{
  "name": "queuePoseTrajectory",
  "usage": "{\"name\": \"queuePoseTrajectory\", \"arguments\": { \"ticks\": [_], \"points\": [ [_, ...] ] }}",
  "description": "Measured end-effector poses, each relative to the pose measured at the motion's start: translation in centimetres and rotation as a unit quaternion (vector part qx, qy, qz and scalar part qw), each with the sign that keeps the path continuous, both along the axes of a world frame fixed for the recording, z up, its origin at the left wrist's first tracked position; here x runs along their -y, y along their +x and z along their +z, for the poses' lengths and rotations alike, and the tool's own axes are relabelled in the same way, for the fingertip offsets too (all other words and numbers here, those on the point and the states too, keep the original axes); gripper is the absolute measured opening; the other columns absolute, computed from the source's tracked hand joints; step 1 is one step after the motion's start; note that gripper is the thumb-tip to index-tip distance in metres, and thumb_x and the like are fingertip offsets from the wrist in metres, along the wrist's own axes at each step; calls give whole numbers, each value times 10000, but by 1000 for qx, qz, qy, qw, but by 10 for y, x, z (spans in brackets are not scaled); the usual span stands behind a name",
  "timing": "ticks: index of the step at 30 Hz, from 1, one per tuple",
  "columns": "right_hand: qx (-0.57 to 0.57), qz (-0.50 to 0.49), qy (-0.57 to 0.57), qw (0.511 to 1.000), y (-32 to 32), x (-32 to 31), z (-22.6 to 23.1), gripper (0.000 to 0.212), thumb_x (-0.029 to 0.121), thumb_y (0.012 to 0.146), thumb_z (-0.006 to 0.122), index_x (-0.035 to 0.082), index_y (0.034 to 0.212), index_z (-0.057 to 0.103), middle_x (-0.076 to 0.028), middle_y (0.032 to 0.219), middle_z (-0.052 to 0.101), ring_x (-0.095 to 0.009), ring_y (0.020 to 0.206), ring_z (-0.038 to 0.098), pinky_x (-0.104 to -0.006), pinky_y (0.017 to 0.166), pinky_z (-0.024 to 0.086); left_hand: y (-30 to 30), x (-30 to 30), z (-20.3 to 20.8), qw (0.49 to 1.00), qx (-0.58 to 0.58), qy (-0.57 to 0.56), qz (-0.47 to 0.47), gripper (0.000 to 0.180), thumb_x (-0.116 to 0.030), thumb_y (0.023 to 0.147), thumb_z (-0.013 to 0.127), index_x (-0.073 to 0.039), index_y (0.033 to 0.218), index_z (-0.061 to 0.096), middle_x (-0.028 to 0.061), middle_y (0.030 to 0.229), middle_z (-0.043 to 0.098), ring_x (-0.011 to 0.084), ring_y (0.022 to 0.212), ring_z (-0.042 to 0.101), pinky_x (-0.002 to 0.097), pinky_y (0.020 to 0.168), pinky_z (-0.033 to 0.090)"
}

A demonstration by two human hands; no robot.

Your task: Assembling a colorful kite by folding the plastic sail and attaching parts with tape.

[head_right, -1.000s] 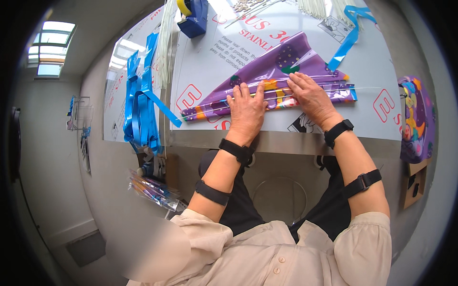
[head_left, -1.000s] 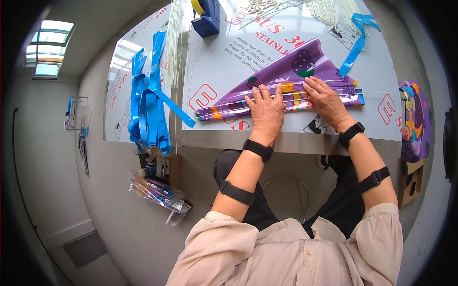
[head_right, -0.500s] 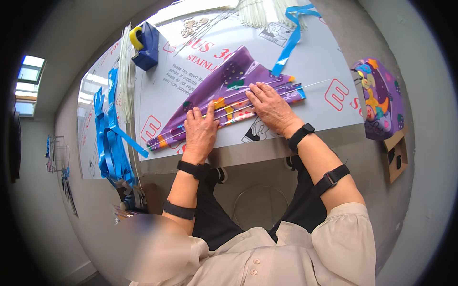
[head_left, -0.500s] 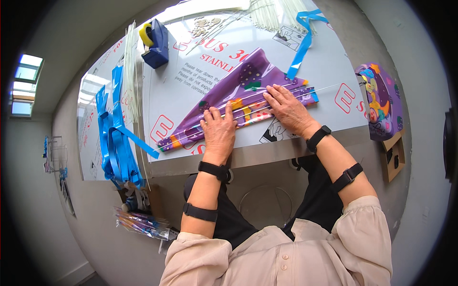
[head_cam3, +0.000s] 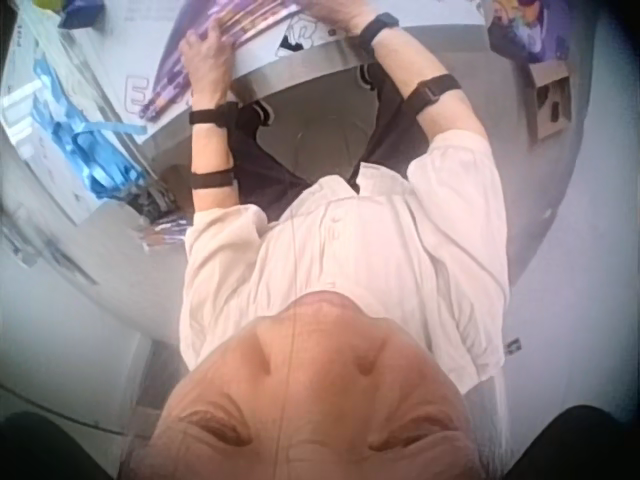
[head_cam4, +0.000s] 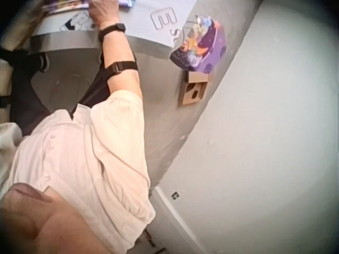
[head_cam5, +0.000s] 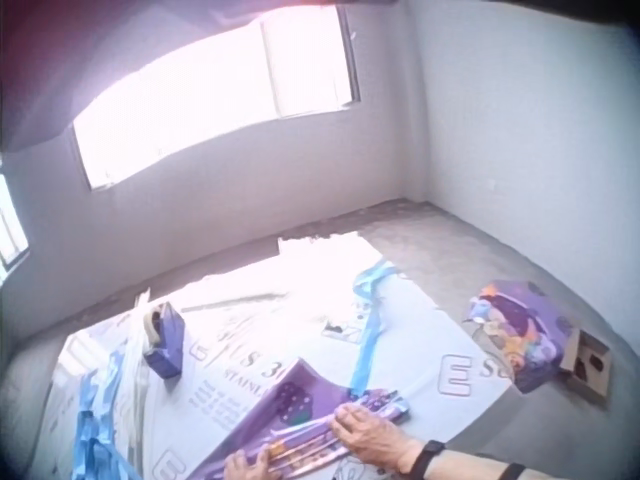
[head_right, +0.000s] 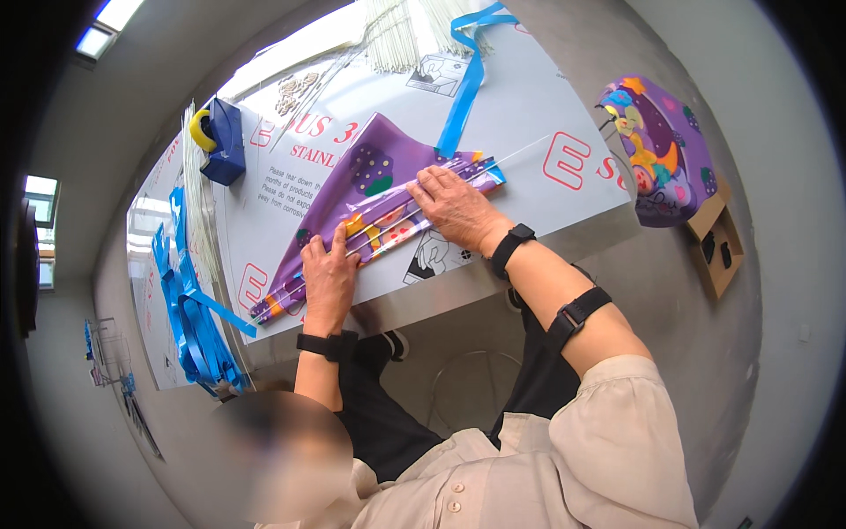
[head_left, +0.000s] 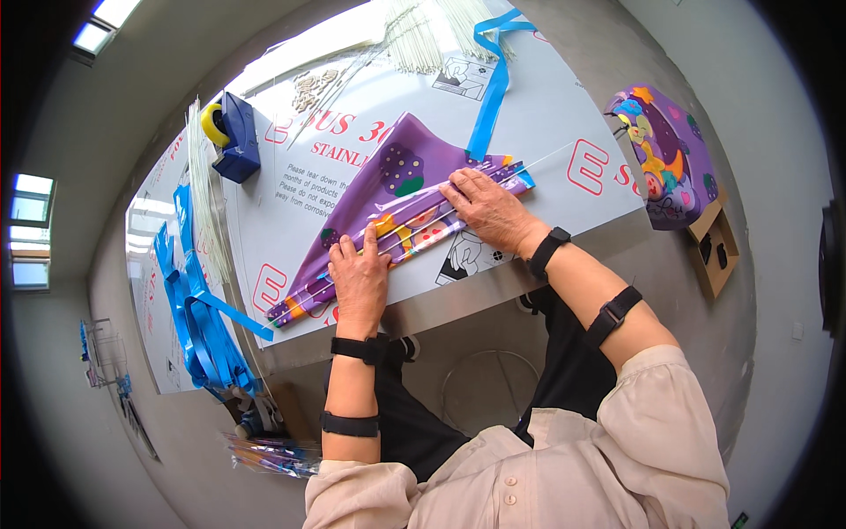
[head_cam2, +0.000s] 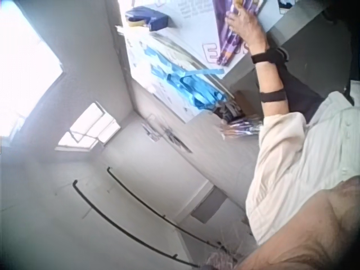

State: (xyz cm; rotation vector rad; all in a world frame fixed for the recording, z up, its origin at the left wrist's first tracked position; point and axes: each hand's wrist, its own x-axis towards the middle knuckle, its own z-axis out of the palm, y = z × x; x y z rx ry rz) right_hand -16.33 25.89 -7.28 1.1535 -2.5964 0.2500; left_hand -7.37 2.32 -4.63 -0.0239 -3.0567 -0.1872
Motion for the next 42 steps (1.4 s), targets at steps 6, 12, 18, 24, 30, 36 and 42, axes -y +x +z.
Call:
{"name": "queuePoseTrajectory", "arguments": {
  "ticks": [6, 12, 18, 24, 30, 36, 42],
  "points": [
    [15, -13, -2, 1000, 6, 8, 0, 437, 79, 818, 524, 34, 1251, 550, -211, 1232, 501, -347, 1203, 460, -412, 1040, 370, -4, -3, 13, 1000, 17, 5, 4, 525, -215, 798, 684, -97, 1287, 532, 201, 1108, 524, 365, 1063, 495, 493, 877, 437],
    [26, -22, 17, 999, 10, 10, -1, 464, 54, 814, 522, 26, 1277, 527, -114, 1310, 485, -328, 1218, 424, -426, 1053, 351, -39, 2, 9, 994, -47, 52, -83, 455, -122, 830, 620, 40, 1244, 521, 211, 1328, 479, 365, 1261, 430, 443, 1031, 361],
    [38, -9, 4, 999, 9, 9, 0, 478, 59, 802, 528, 30, 1278, 526, -109, 1313, 486, -309, 1208, 429, -428, 1057, 340, -98, -27, -11, 994, 46, 48, -89, 467, -196, 902, 555, -105, 1351, 463, 160, 1475, 333, 353, 1376, 277, 638, 1051, 238],
    [39, -3, -11, 999, 4, 4, -2, 469, 98, 806, 534, 37, 1271, 529, -108, 1291, 502, -326, 1196, 447, -437, 1039, 357, -125, -51, -3, 991, 103, 87, 12, 722, -399, 802, 683, -174, 1422, 388, 177, 1516, 238, 396, 1408, 163, 768, 973, 147],
    [64, -1, -37, 997, 5, -2, -5, 472, 185, 835, 567, 49, 1283, 513, -111, 1303, 478, -296, 1238, 402, -397, 1065, 328, -135, -58, 17, 988, 145, 61, 6, 844, -421, 696, 768, -122, 1399, 408, 213, 1495, 252, 417, 1409, 128, 795, 937, 165],
    [78, 17, -65, 995, 6, 0, -5, 439, 209, 829, 602, 61, 1238, 543, -130, 1296, 465, -293, 1239, 389, -402, 1092, 297, -195, -98, 18, 969, 79, 228, -60, 474, -217, 654, 808, 41, 1007, 624, 267, 1119, 591, 400, 1119, 539, 444, 924, 455],
    [65, 2, -121, 991, 5, -4, -8, 288, 182, 830, 579, 79, 1095, 625, -116, 1220, 520, -299, 1225, 404, -421, 1077, 317, -208, -158, 12, 982, 121, 140, -24, 393, -143, 610, 814, 14, 924, 638, 241, 975, 658, 398, 948, 639, 417, 815, 516]
  ]
}}
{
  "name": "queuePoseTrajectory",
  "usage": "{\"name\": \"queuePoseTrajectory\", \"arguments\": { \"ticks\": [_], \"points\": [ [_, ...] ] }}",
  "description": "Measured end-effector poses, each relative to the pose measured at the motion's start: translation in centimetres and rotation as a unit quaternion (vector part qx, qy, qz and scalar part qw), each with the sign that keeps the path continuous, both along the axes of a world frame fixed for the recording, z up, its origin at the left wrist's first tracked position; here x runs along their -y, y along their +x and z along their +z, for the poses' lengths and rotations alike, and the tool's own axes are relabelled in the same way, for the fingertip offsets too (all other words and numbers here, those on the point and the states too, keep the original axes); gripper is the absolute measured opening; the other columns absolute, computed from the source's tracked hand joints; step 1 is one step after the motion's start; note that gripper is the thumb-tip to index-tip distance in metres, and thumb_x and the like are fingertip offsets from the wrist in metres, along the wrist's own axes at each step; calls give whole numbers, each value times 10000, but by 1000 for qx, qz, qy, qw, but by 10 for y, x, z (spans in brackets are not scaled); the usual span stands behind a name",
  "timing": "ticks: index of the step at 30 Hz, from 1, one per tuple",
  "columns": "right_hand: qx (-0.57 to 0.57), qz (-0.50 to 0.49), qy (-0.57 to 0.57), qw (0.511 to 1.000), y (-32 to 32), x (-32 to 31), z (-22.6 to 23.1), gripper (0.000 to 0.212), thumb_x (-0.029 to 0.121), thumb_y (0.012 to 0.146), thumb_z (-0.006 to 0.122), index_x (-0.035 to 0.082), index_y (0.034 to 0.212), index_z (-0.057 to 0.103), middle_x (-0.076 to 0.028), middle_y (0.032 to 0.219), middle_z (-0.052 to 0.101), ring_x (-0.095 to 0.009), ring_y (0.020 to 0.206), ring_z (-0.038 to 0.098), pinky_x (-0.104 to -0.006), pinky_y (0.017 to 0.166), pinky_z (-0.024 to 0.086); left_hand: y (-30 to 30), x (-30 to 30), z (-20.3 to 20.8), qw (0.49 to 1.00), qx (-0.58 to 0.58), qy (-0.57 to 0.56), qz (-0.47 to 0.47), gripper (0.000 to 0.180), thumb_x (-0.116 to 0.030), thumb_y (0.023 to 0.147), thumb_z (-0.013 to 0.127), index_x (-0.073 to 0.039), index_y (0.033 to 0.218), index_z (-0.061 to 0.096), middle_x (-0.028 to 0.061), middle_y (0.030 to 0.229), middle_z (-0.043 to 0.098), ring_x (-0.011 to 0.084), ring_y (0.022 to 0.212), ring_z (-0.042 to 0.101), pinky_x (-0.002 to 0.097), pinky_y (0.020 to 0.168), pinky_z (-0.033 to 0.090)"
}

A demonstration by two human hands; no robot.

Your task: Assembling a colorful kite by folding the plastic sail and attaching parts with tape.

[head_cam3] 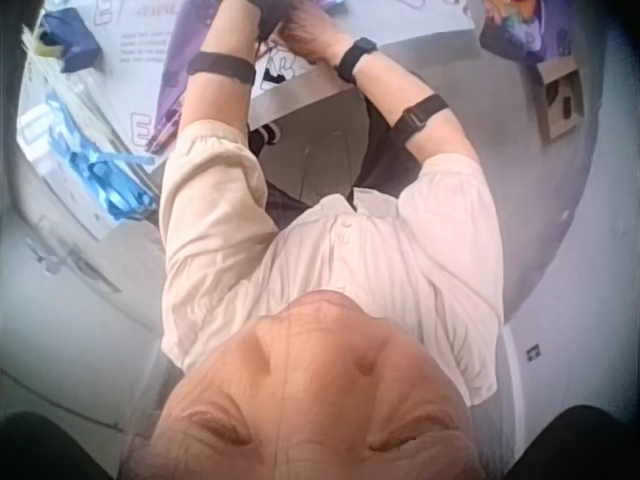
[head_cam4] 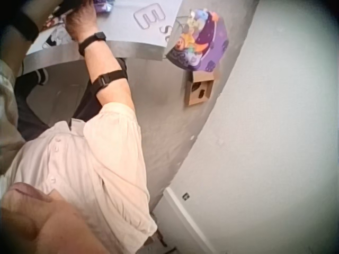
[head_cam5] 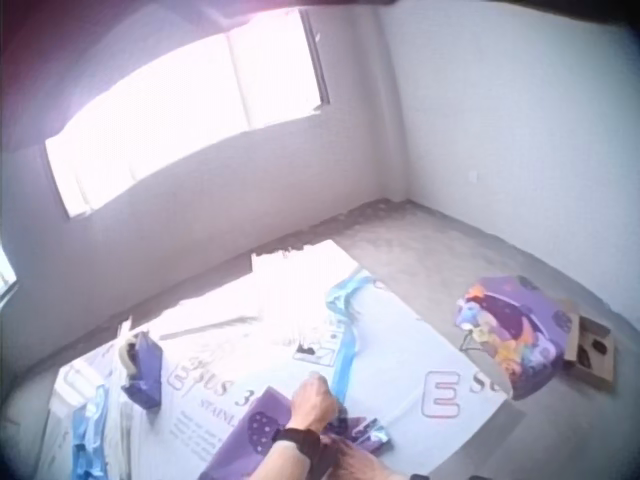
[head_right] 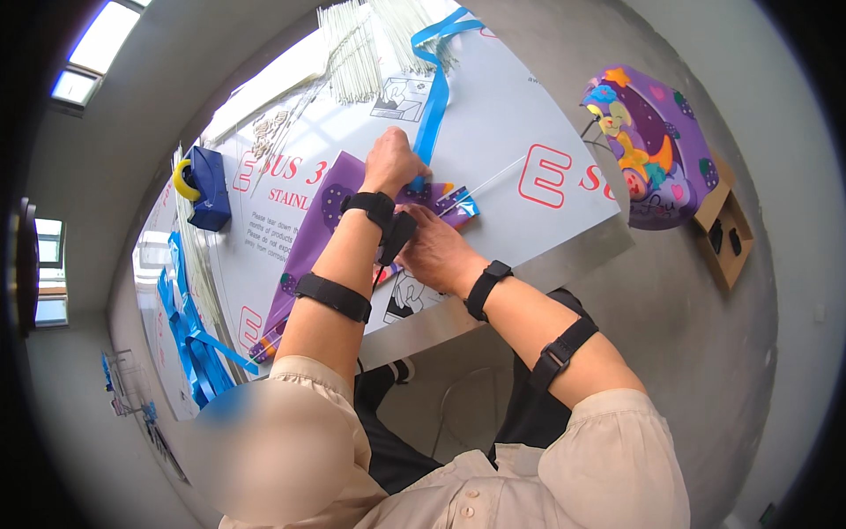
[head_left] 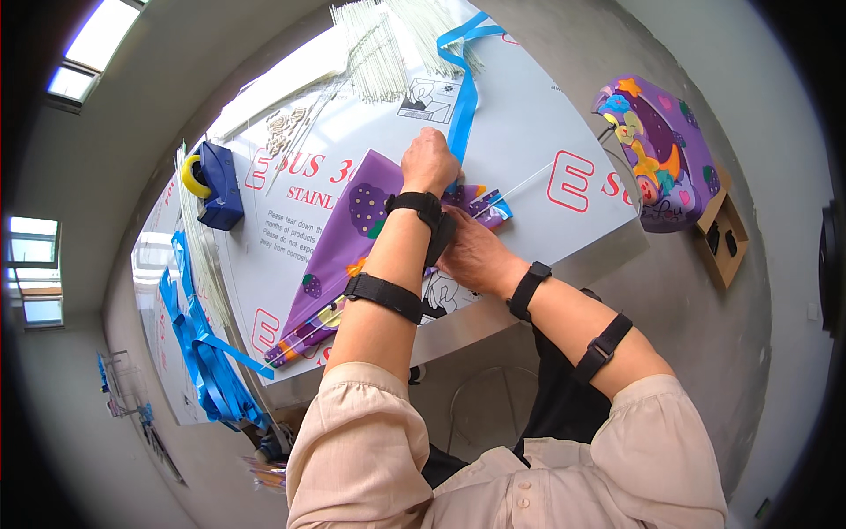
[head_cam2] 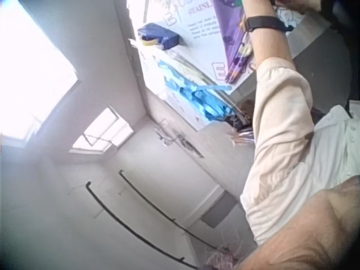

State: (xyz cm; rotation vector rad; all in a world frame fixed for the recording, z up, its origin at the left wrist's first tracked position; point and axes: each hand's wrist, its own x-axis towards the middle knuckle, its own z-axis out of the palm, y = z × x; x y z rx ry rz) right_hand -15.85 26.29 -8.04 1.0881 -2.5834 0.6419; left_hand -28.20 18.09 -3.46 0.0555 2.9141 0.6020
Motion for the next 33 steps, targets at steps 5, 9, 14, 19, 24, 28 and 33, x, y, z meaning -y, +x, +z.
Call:
{"name": "queuePoseTrajectory", "arguments": {
  "ticks": [5, 9, 14, 19, 24, 28, 33],
  "points": [
    [19, -1, 2, 1000, 1, 0, 5, 301, 183, 831, 580, 87, 1113, 621, -104, 1227, 521, -300, 1230, 402, -418, 1082, 315, -8, 3, -7, 996, 76, 31, -17, 301, -41, 614, 752, 4, 890, 642, 196, 878, 679, 361, 866, 659, 380, 755, 523],
    [30, 15, -26, 999, 1, 0, -1, 429, 189, 812, 628, 57, 1212, 542, -122, 1271, 489, -309, 1234, 393, -428, 1090, 312, -8, 15, -12, 954, 84, 283, -57, 189, 14, 654, 703, 23, 832, 642, 124, 750, 674, 219, 724, 671, 317, 690, 523],
    [20, 2, 12, 1000, 2, -2, -4, 403, 227, 822, 627, 52, 1180, 569, -103, 1274, 477, -289, 1235, 387, -410, 1079, 324, 11, 32, 14, 862, 171, 471, -83, 179, 55, 688, 688, 30, 863, 662, 89, 774, 674, 143, 699, 643, 285, 704, 522],
    [-22, -8, 19, 1000, 1, -2, -4, 394, 246, 835, 610, 32, 1165, 592, -105, 1216, 520, -279, 1197, 419, -385, 1059, 338, 34, 82, 32, 887, 140, 411, -156, 180, 5, 686, 715, 14, 864, 688, 43, 785, 682, 106, 722, 612, 252, 709, 493],
    [14, 23, 47, 999, -3, -7, 1, 524, 226, 801, 657, 10, 1257, 517, -127, 1256, 518, -273, 1237, 423, -367, 1085, 323, 71, 132, 10, 891, 164, 412, -98, 117, 12, 702, 695, -24, 814, 691, 9, 776, 674, 86, 751, 596, 230, 745, 475],
    [22, 41, 44, 998, -6, -12, 3, 520, 217, 798, 661, -20, 1240, 523, -153, 1282, 507, -284, 1236, 439, -377, 1080, 330, 86, 145, -13, 880, 122, 457, -44, 136, 45, 697, 680, -30, 811, 691, -30, 743, 637, 61, 718, 546, 216, 715, 449],
    [66, 42, 54, 995, -8, -14, 16, 544, 214, 773, 695, -93, 1185, 518, -192, 1294, 443, -312, 1209, 448, -330, 1056, 357, 84, 141, -31, 918, 26, 392, -49, 142, 69, 695, 661, -35, 791, 675, -47, 741, 584, 57, 669, 450, 210, 656, 393]
  ]
}}
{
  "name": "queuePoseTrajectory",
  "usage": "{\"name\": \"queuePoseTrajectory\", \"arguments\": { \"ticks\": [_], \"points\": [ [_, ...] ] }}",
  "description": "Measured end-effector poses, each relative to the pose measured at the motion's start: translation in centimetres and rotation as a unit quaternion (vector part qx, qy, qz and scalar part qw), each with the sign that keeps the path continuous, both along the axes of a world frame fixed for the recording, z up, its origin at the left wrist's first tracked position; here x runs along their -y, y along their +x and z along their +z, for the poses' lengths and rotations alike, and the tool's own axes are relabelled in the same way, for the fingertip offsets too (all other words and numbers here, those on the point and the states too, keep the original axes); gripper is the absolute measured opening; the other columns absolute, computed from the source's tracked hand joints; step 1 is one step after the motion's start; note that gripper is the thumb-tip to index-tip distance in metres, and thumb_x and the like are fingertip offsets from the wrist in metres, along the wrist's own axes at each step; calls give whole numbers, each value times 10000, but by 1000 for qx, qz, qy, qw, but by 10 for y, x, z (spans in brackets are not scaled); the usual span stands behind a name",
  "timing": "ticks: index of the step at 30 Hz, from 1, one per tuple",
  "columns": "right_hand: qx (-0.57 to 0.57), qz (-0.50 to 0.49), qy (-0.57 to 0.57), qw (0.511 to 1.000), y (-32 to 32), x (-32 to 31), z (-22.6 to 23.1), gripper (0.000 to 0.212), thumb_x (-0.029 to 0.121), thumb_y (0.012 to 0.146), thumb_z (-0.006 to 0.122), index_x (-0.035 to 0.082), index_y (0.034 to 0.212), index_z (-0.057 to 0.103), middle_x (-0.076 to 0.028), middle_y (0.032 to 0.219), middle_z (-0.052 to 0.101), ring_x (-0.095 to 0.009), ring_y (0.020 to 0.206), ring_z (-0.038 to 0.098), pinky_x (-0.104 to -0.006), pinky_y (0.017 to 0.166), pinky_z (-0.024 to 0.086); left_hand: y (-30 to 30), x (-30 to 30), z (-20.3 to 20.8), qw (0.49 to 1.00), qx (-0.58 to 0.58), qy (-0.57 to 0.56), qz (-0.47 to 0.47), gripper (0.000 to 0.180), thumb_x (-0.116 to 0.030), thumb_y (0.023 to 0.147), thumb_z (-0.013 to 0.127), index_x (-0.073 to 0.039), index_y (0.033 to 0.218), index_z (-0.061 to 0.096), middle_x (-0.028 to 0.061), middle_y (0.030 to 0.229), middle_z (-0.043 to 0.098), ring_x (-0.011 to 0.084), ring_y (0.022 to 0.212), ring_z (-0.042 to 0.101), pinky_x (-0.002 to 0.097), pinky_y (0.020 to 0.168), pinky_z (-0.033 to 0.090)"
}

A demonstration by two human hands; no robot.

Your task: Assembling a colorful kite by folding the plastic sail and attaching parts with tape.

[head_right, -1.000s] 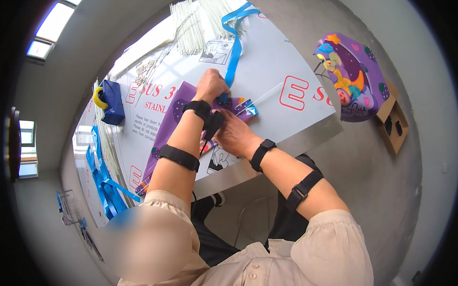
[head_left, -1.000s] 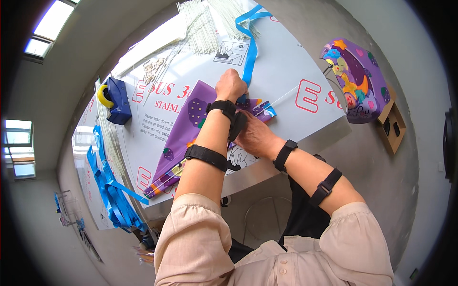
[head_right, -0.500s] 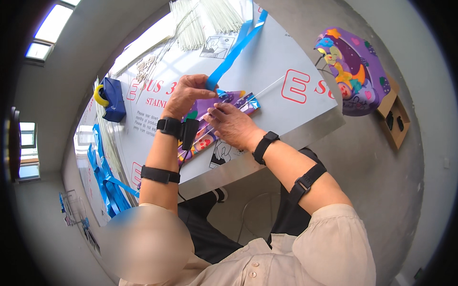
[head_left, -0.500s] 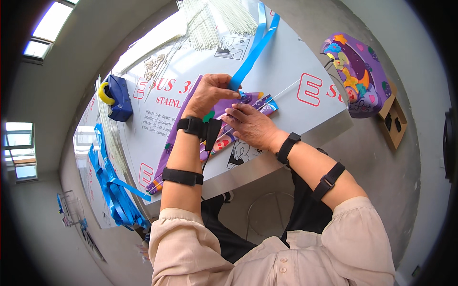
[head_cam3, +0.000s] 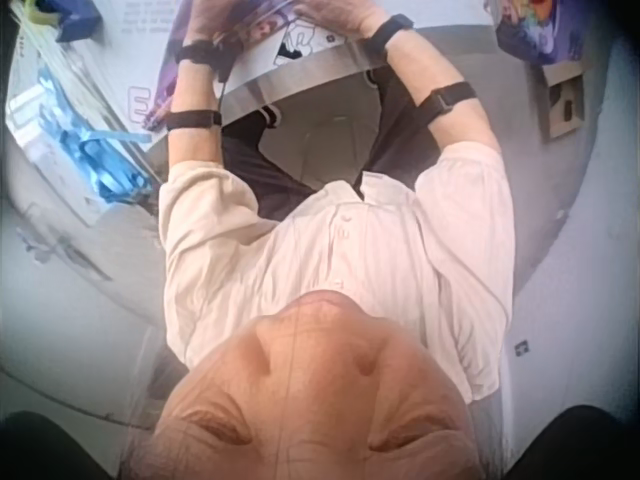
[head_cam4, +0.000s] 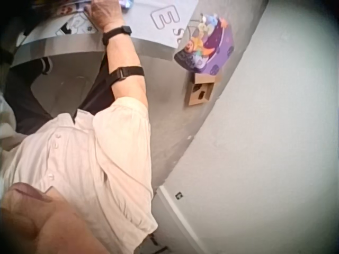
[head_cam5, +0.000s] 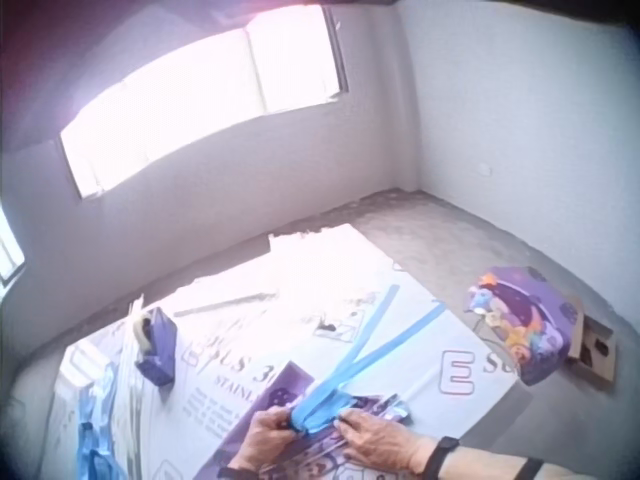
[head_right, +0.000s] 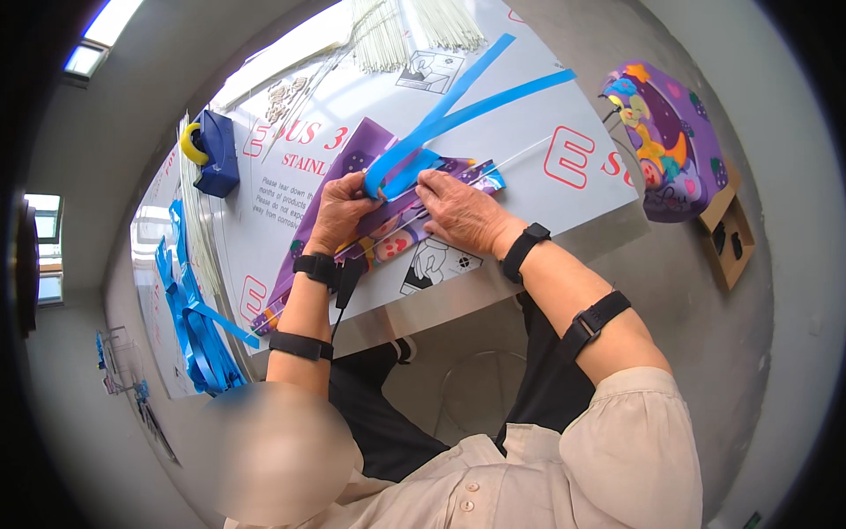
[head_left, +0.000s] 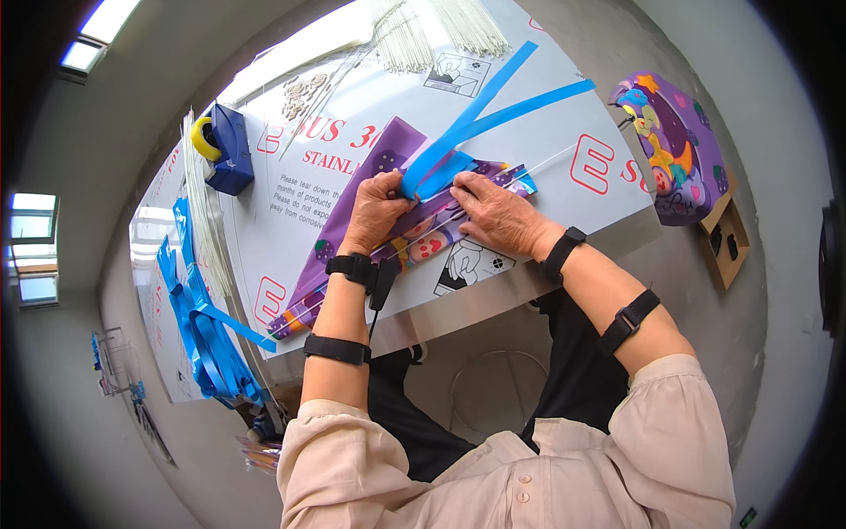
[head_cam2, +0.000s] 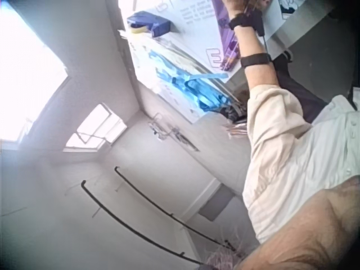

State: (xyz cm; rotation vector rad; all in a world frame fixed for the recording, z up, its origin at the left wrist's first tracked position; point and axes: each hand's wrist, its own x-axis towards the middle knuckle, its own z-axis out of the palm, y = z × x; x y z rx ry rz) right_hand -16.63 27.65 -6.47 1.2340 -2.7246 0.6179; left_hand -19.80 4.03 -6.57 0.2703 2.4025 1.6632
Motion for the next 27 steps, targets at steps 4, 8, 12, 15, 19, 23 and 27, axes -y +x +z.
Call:
{"name": "queuePoseTrajectory", "arguments": {
  "ticks": [4, 8, 12, 15, 19, 23, 27],
  "points": [
    [-23, -26, -20, 999, 1, 7, 9, 621, 216, 762, 712, -117, 1231, 479, -213, 1370, 376, -318, 1260, 407, -316, 1066, 349, 2, 8, -7, 998, -41, -36, -10, 151, 60, 670, 695, -26, 788, 659, -13, 717, 520, 84, 726, 475, 235, 675, 402],
    [-19, -34, 39, 998, 1, 3, -1, 621, 283, 808, 659, -83, 1275, 475, -204, 1388, 410, -315, 1273, 391, -342, 1094, 308, 2, 0, 7, 992, -78, -95, -32, 133, 36, 665, 717, -11, 769, 650, 13, 706, 520, 123, 729, 478, 266, 682, 410],
    [-21, -35, 64, 997, 0, 9, 2, 595, 298, 832, 618, -70, 1279, 482, -193, 1364, 446, -307, 1267, 391, -355, 1103, 291, 6, 18, 20, 983, -89, -117, -107, 147, -30, 663, 750, -11, 705, 610, 32, 664, 502, 175, 735, 451, 320, 677, 406],
    [-22, -38, 85, 995, 0, 11, 3, 571, 281, 842, 599, -74, 1275, 486, -194, 1373, 437, -301, 1264, 388, -348, 1103, 290, 14, 44, 25, 979, -38, -150, -131, 210, -88, 672, 765, -12, 651, 570, 36, 633, 492, 201, 737, 439, 340, 678, 401],
    [-19, -46, 83, 995, 2, 9, -2, 564, 276, 864, 575, -76, 1291, 466, -195, 1392, 418, -304, 1281, 371, -350, 1112, 279, 23, 70, 33, 970, 0, -184, -158, 240, -179, 787, 707, -2, 686, 580, 64, 641, 483, 201, 715, 431, 346, 679, 401],
    [-11, -46, 91, 995, 3, 11, 1, 565, 267, 878, 570, -77, 1308, 444, -189, 1412, 398, -308, 1289, 364, -352, 1114, 281, 41, 79, 42, 971, 22, -196, -131, 243, -194, 846, 652, 15, 739, 592, 82, 644, 472, 209, 679, 438, 355, 662, 401],
    [-8, -50, 86, 995, 4, 12, 1, 588, 233, 849, 614, -73, 1317, 433, -178, 1414, 384, -312, 1288, 360, -359, 1100, 309, 49, 102, 44, 970, 48, -204, -126, 256, -202, 859, 642, 24, 751, 589, 79, 663, 479, 221, 669, 446, 357, 656, 403]
  ]
}}
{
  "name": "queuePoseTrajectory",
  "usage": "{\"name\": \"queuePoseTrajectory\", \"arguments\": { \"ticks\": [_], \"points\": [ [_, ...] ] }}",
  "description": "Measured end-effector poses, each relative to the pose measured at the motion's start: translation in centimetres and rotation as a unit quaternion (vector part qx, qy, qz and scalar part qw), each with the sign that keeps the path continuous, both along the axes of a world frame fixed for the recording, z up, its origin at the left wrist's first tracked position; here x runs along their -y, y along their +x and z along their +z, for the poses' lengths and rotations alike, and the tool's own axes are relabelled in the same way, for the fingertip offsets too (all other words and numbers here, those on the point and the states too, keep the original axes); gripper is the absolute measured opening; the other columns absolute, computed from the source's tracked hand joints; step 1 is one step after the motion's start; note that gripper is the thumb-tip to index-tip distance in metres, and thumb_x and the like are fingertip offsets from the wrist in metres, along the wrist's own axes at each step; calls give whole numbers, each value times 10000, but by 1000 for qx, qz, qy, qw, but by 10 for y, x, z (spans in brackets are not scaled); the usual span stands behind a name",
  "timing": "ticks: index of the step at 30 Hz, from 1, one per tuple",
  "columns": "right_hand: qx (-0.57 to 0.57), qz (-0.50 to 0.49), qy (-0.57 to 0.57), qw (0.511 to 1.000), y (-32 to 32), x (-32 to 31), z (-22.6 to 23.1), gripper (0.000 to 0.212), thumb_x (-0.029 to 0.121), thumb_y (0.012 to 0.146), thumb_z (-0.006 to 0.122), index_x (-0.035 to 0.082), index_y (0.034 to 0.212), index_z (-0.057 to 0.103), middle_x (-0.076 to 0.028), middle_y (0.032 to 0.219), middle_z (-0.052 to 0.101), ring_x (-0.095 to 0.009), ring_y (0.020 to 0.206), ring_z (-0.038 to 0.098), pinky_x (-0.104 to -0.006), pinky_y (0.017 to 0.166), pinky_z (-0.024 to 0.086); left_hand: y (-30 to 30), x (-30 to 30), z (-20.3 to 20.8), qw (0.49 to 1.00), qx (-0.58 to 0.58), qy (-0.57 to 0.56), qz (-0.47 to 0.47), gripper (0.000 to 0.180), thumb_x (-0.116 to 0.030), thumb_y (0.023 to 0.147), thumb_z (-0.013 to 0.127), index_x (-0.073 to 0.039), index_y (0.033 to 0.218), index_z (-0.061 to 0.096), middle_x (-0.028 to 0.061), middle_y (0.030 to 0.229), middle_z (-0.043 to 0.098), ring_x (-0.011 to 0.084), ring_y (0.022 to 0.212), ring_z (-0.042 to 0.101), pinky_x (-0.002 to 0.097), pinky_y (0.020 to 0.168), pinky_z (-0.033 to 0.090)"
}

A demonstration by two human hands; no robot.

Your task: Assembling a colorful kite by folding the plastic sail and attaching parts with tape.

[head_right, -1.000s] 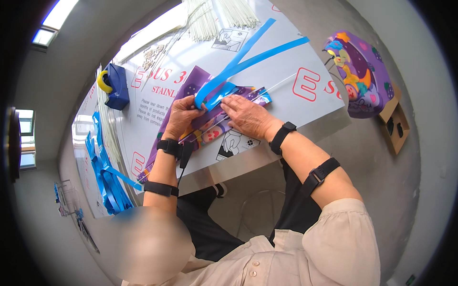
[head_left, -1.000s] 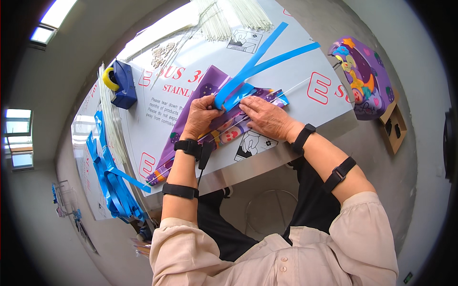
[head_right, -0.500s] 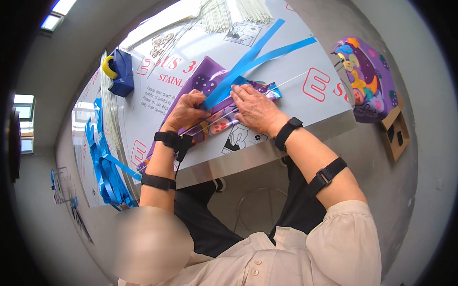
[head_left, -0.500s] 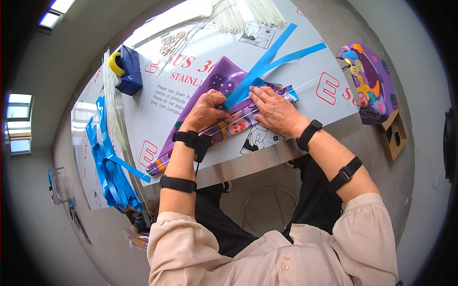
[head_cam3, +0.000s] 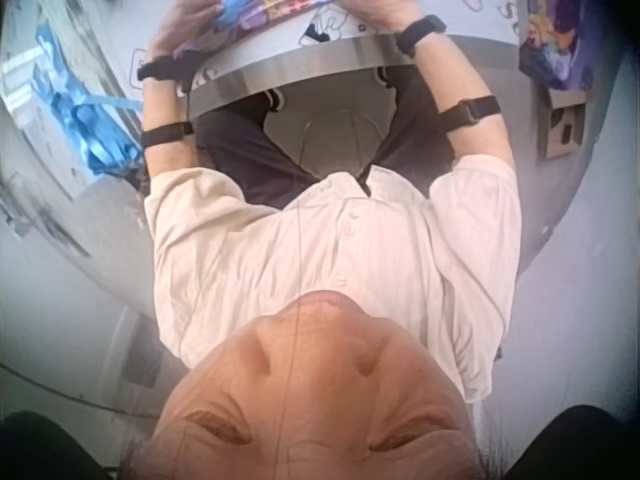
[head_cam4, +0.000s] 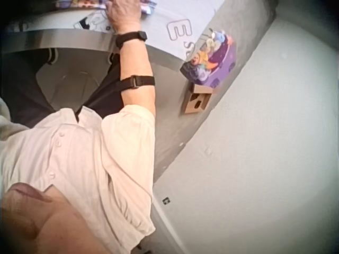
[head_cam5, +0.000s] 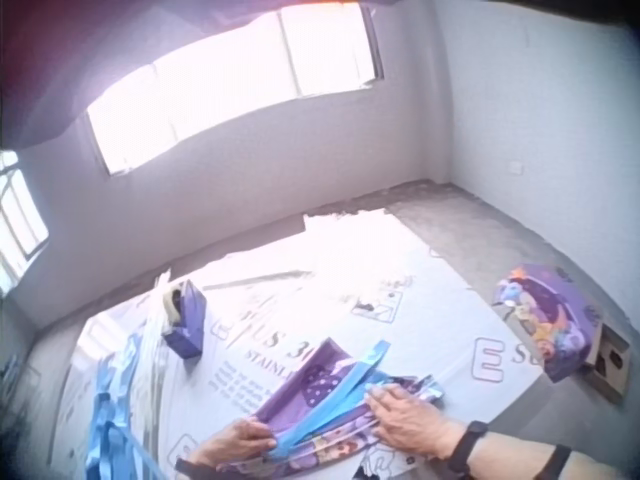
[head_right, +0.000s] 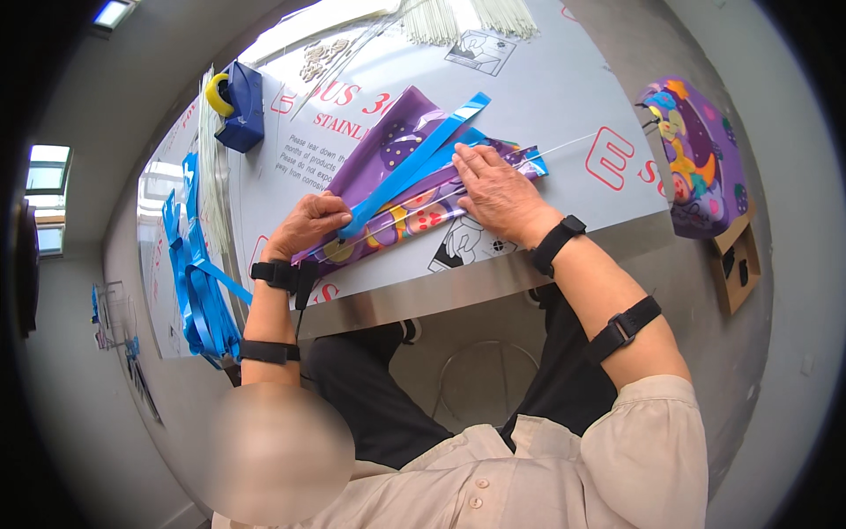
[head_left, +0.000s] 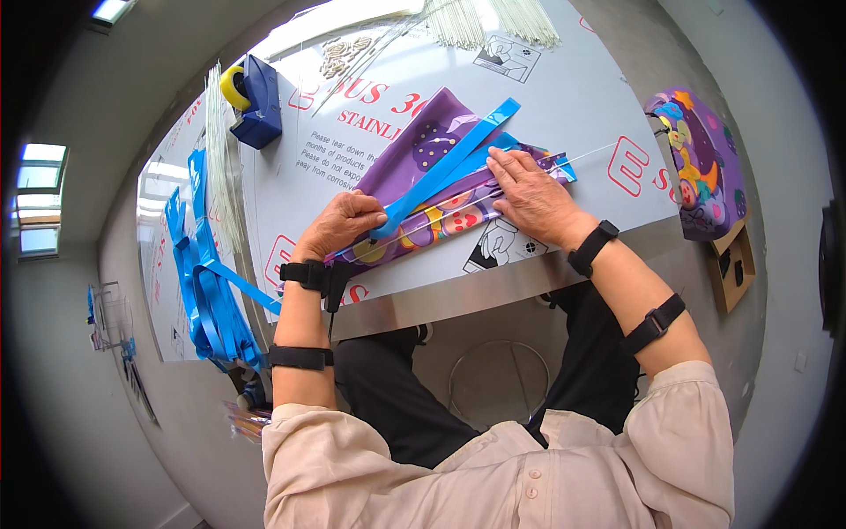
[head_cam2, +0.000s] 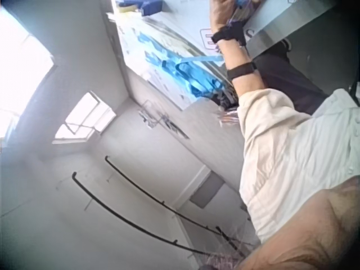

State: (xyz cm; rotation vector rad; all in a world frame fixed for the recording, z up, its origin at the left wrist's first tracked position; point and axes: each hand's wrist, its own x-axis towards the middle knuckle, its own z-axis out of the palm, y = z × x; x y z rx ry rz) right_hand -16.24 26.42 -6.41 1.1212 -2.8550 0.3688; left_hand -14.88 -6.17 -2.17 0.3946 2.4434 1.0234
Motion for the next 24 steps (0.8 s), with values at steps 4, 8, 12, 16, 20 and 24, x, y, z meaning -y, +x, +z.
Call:
{"name": "queuePoseTrajectory", "arguments": {
  "ticks": [4, 8, 12, 16, 20, 24],
  "points": [
    [-2, -3, 19, 1000, 0, 1, 0, 569, 268, 884, 572, -74, 1317, 434, -180, 1423, 385, -308, 1295, 357, -354, 1112, 287, 8, 15, -6, 999, -26, -17, -14, 210, -176, 883, 613, 19, 808, 614, 81, 695, 506, 204, 717, 469, 341, 686, 412],
    [12, -7, 23, 1000, 1, 1, 2, 569, 274, 896, 558, -77, 1323, 425, -173, 1430, 377, -300, 1300, 347, -351, 1118, 277, 16, 18, -9, 996, -84, 16, -13, 209, -200, 883, 616, 6, 892, 650, 92, 811, 593, 192, 779, 516, 319, 734, 438],
    [10, -9, 16, 1000, 0, -1, 2, 570, 275, 898, 556, -84, 1321, 424, -180, 1427, 377, -302, 1296, 346, -350, 1115, 281, 29, 14, 3, 997, -44, 46, 47, 218, -208, 872, 635, 7, 893, 666, 80, 839, 609, 215, 778, 516, 308, 738, 451],
    [6, -5, 17, 1000, 0, 1, 2, 567, 274, 897, 558, -87, 1315, 429, -190, 1420, 383, -306, 1294, 349, -350, 1114, 282, 28, 23, -3, 997, -21, 36, 60, 221, -205, 839, 672, 10, 890, 666, 87, 923, 603, 205, 789, 516, 316, 747, 452],
    [3, 2, 4, 1000, -1, -1, 0, 565, 268, 884, 573, -87, 1303, 441, -198, 1406, 396, -313, 1286, 359, -358, 1108, 288, 24, 24, -11, 996, -38, 9, 76, 221, -181, 840, 667, 30, 802, 615, 90, 892, 557, 203, 787, 518, 315, 728, 439],
    [35, -5, -43, 998, -1, 1, 8, 649, 205, 837, 633, -63, 1362, 362, -221, 1375, 416, -332, 1260, 393, -374, 1091, 309, 26, 17, -12, 991, -104, -34, 78, 247, -142, 816, 658, 49, 706, 546, 97, 802, 482, 217, 755, 499, 329, 695, 422]
  ]
}}
